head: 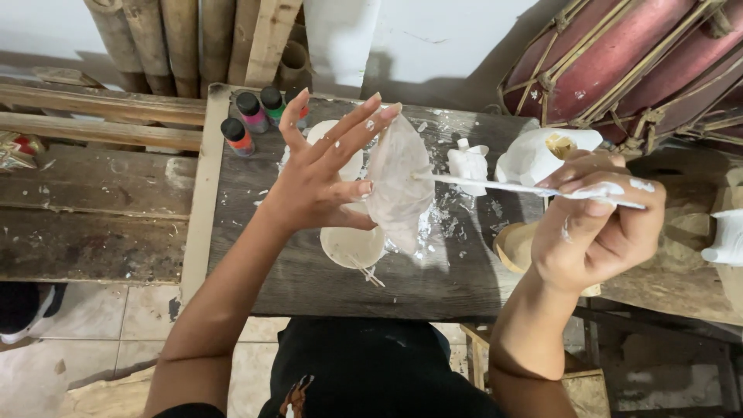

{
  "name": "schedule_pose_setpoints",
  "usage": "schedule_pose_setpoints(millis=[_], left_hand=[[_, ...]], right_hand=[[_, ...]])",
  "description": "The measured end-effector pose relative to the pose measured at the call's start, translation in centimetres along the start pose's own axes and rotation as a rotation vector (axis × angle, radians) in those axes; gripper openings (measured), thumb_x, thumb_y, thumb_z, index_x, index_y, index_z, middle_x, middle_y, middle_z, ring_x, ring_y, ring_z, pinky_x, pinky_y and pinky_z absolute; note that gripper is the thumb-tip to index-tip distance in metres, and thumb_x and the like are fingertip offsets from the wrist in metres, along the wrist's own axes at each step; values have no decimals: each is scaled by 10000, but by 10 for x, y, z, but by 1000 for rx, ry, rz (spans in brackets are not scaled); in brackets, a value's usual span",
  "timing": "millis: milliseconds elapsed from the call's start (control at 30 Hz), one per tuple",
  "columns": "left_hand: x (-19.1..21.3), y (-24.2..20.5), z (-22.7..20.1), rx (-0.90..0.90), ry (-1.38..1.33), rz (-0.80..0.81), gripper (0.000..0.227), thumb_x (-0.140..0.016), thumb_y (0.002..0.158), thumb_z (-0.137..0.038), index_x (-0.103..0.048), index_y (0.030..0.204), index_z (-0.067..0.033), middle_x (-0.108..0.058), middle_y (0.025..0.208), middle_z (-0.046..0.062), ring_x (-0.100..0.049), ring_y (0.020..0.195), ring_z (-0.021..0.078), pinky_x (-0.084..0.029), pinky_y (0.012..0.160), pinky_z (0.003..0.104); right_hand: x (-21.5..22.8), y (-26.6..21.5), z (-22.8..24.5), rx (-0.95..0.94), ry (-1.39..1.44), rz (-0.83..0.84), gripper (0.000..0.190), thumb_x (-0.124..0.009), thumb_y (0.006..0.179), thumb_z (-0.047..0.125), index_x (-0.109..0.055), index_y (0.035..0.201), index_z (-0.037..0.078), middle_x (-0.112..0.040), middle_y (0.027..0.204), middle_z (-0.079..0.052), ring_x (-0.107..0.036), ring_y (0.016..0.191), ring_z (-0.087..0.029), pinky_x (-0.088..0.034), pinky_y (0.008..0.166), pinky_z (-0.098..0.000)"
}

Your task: Applying a white coating to toy mold parts using a small stick

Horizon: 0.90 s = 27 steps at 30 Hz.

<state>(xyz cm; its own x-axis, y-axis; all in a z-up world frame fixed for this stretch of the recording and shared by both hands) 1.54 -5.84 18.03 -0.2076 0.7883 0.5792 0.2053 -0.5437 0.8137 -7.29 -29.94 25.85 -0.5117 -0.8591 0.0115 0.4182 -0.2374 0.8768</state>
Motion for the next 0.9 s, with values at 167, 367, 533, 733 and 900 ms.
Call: schedule_pose_setpoints(millis=[167, 367, 533, 733, 900], left_hand=[[3, 6, -4, 1, 7, -22, 777, -411, 1128, -794, 86, 1640, -485, -384, 1656, 168, -520, 1517, 362, -176, 1158, 713], [4, 4, -3, 1, 33, -11, 775, -396, 1133, -799, 99, 1638, -483, -375, 1664, 158, -496, 1530, 344, -173, 1157, 741], [-1, 2, -3, -5, 39, 13, 899, -543, 1120, -819, 114, 1636, -486, -338, 1685, 146, -468, 1552, 327, -180, 1158, 743], [3, 6, -4, -18, 30, -9, 759, -459, 1159, -718, 74, 1641, -473, -389, 1657, 175, -519, 1520, 354, -185, 1145, 721], [5, 8, -5, -9, 19, -4, 783, -506, 1159, -711, 66, 1639, -473, -410, 1649, 184, -542, 1511, 361, -165, 1160, 722]], right_hand=[[1, 0, -5, 35, 38, -37, 234, -554, 1116, 249, -487, 1025, 45, -553, 862, -144, -561, 747, -304, -520, 735, -428], [-3, -2, -1, 48, -2, -5, 306, -566, 1103, 278, -499, 948, 24, -490, 770, -120, -575, 670, -304, -496, 681, -401], [-4, 3, -1, 40, 44, -67, 174, -552, 1116, 216, -517, 1052, 58, -529, 899, -107, -532, 828, -252, -523, 744, -417], [-8, -3, 2, 49, 38, -15, 279, -567, 1097, 255, -487, 979, 15, -515, 746, -155, -578, 663, -292, -497, 717, -408], [-13, -2, 5, 8, 30, -63, 237, -550, 1108, 261, -501, 1011, 50, -534, 841, -137, -541, 772, -276, -503, 747, -398]])
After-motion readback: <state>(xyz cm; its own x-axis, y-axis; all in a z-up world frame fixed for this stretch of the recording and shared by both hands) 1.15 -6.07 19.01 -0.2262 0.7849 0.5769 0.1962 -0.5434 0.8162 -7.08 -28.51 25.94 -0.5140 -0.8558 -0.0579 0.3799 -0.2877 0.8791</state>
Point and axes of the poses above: each hand's wrist, its own y-axis towards the middle knuckle, its own x-axis out of the back of the hand, z = x × y, the point moved 8 cm from there along y, towards the middle knuckle
